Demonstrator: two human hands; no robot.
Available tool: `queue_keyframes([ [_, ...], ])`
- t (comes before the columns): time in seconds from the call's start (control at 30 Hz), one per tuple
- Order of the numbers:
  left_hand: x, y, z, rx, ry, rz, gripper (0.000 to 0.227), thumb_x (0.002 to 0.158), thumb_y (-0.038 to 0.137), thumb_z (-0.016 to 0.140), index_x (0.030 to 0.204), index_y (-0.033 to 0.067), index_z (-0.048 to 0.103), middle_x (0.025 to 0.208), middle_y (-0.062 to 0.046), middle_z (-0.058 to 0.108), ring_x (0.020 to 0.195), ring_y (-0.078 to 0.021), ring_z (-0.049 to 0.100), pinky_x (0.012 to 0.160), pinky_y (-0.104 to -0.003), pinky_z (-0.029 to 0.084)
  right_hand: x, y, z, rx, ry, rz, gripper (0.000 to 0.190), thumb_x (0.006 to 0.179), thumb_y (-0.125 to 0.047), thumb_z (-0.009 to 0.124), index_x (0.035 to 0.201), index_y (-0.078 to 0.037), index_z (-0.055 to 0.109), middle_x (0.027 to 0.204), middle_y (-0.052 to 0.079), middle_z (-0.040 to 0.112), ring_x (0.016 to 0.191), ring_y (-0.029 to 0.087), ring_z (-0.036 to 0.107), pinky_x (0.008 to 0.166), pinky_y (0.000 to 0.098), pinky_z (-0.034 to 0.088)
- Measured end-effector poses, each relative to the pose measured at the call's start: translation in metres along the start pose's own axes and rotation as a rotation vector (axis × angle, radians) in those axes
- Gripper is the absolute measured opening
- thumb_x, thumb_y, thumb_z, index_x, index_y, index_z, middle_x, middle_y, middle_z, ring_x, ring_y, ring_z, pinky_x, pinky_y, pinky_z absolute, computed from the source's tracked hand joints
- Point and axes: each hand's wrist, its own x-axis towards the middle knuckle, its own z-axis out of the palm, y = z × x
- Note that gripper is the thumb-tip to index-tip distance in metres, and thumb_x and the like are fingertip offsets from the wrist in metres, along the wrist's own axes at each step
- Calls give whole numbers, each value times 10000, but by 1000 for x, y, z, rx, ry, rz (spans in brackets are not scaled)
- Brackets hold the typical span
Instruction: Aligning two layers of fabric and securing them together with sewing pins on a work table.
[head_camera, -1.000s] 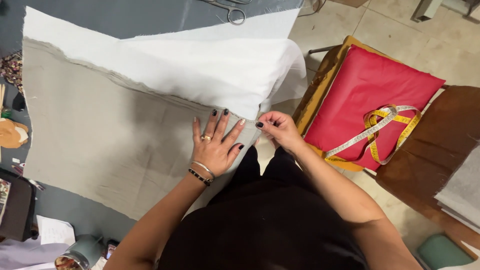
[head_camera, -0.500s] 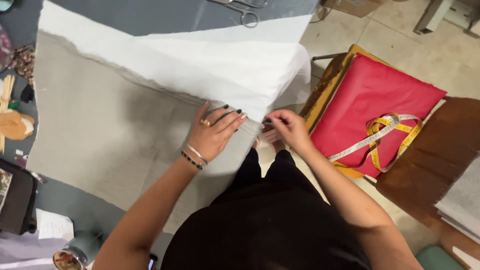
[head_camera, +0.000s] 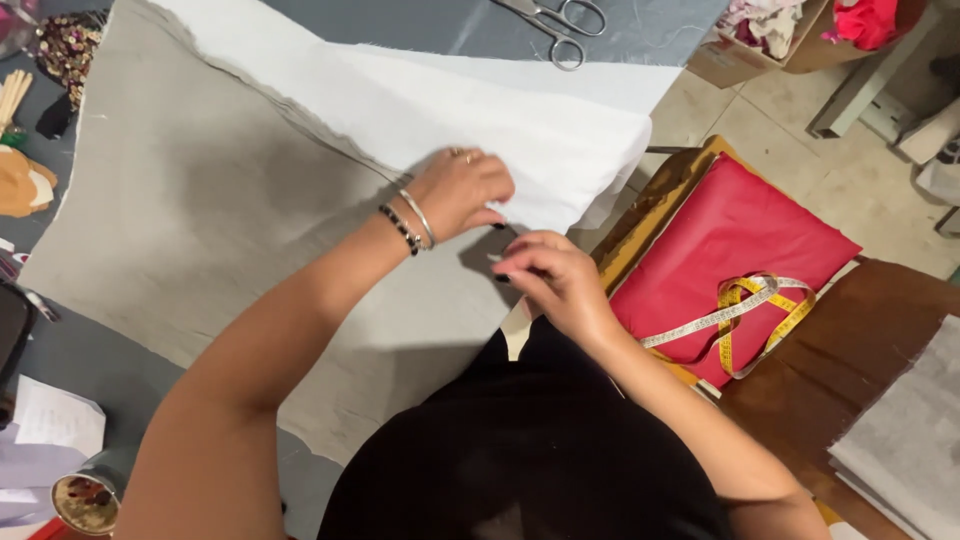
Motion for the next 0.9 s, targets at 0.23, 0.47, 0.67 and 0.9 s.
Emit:
queue_keyframes([
  [0.23, 19, -10, -10, 30, -179, -12, 299, 758, 489, 830, 907, 350, 611, 999, 161, 588, 1080, -144, 563, 963, -409, 454, 26, 19, 21, -308, 78, 120, 75, 888, -209, 795, 951, -169, 791, 831, 47, 727, 762, 256, 744, 674, 347, 589],
  [0.47, 6, 1, -2, 65, -38, 55, 248, 816, 386, 800, 853, 292, 573, 903, 123, 567, 1018, -148, 566, 926, -368, 439, 26, 25, 26, -409, 188, 158, 81, 884, -247, 818, 939, -197, 787, 793, 23, 706, 735, 212, 727, 645, 297, 572],
  [0.67, -27, 42, 25, 271, 576, -18, 220, 822, 141, 745, 715, 223, 571, 621, 28, 514, 570, -188, 579, 666, -371, 530, 32, 25, 22, -332, 162, 226, 98, 861, -165, 801, 939, -108, 781, 753, 74, 732, 684, 224, 712, 637, 320, 567],
  [0.9, -69, 75, 10, 154, 586, -112, 337, 1001, 224, 672, 1293, 56, 662, 1332, -131, 633, 1280, -289, 579, 1133, -465, 438, 41, 15, 22, -350, 143, 249, 131, 843, -179, 802, 936, -93, 766, 746, 76, 745, 675, 204, 709, 618, 313, 564],
])
